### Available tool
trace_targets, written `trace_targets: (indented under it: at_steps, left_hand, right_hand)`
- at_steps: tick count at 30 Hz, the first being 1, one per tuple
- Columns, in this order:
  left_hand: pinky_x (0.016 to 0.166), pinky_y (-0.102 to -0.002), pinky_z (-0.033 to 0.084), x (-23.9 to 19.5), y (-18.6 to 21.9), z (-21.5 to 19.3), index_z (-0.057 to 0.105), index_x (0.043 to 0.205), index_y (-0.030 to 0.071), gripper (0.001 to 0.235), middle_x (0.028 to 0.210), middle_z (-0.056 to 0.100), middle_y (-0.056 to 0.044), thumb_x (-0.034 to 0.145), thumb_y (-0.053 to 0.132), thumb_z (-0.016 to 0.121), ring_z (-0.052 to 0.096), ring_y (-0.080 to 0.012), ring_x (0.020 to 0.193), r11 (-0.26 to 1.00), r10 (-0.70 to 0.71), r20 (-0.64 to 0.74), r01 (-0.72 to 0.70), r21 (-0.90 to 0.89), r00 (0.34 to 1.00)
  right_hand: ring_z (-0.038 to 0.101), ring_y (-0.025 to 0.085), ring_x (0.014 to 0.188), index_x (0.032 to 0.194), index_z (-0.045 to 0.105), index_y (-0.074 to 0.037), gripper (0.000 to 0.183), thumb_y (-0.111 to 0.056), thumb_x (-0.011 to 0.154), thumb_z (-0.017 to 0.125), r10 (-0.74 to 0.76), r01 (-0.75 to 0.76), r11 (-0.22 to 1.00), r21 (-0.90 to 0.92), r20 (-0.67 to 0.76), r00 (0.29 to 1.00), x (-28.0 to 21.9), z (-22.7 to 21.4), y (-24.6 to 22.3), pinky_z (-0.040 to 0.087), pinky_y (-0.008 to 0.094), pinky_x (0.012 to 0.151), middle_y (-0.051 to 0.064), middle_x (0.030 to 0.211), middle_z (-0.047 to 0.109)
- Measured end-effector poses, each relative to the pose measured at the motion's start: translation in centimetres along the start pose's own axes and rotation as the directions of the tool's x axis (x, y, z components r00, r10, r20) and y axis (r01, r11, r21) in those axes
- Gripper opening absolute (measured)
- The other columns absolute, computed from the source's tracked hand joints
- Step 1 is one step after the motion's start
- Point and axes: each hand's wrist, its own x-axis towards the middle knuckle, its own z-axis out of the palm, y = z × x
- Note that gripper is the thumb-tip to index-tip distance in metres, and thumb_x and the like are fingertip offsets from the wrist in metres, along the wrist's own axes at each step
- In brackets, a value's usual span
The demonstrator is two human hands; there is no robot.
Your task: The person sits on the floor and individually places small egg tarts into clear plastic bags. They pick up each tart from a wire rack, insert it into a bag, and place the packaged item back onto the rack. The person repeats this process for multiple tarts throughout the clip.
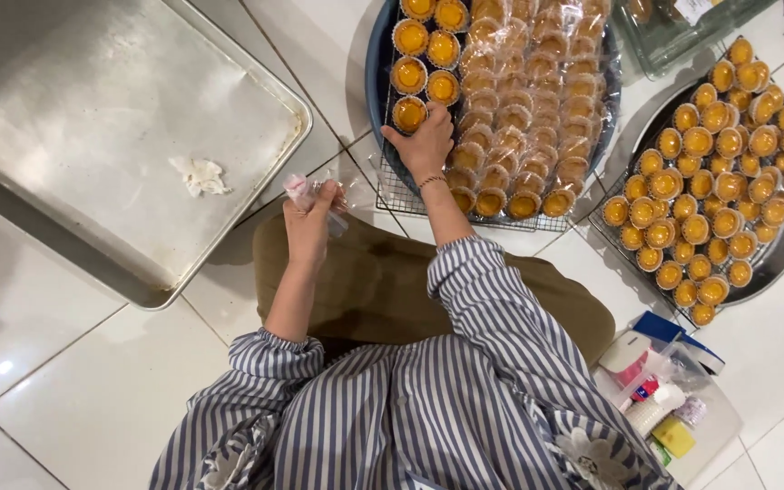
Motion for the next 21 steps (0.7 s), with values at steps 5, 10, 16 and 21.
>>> trace_targets:
  at_steps: [5, 10, 16, 21]
  left_hand:
    - [0.058, -0.030, 0.058, -0.4, 2.4, 0.1, 0.076, 0.078, 0.006, 0.027, 0.067, 0.071, -0.009, 0.093, 0.028, 0.080, 0.068, -0.0130, 0.062, 0.996, 0.088, -0.009, -0.088, -0.017, 0.996]
    - [0.064, -0.029, 0.059, -0.5, 2.8, -0.1, 0.075, 0.078, 0.004, 0.024, 0.066, 0.069, -0.009, 0.093, 0.022, 0.080, 0.066, -0.0127, 0.062, 0.984, 0.163, 0.058, -0.158, -0.082, 0.985]
    - [0.072, -0.028, 0.056, -0.5, 2.2, 0.3, 0.074, 0.080, 0.007, 0.017, 0.073, 0.071, -0.006, 0.090, 0.018, 0.083, 0.063, -0.0091, 0.067, 0.977, 0.179, 0.097, -0.166, -0.132, 0.979]
    - [0.059, -0.031, 0.061, -0.5, 1.6, 0.0, 0.073, 0.083, 0.001, 0.018, 0.072, 0.072, -0.011, 0.093, 0.015, 0.079, 0.069, -0.0168, 0.056, 0.984, 0.143, 0.204, -0.118, -0.132, 0.968]
  right_hand:
    - [0.056, 0.041, 0.114, 0.127, 0.041, -0.010, 0.077, -0.028, 0.072, 0.092, -0.103, 0.095, 0.992, -0.080, -0.098, 0.990, 0.9, 0.9, -0.4, 0.043, 0.060, 0.096, 0.014, 0.117, 0.053]
    - [0.054, 0.050, 0.116, 0.127, 0.055, -0.001, 0.067, -0.012, 0.071, 0.091, -0.160, 0.182, 0.943, 0.277, -0.101, 0.982, -0.8, -0.6, 1.4, 0.043, 0.057, 0.100, 0.020, 0.120, 0.044]
    - [0.048, 0.044, 0.135, 0.138, 0.059, -0.009, 0.077, 0.015, 0.070, 0.084, -0.264, -0.169, 0.715, 0.678, 0.486, 0.833, -7.7, -8.2, -2.4, 0.045, 0.051, 0.110, 0.019, 0.134, 0.056]
    - [0.034, 0.038, 0.147, 0.149, 0.051, -0.007, 0.059, 0.003, 0.091, 0.055, -0.425, -0.330, 0.459, 0.825, 0.530, 0.734, -9.8, -11.5, -2.8, 0.043, 0.041, 0.114, 0.020, 0.155, 0.041]
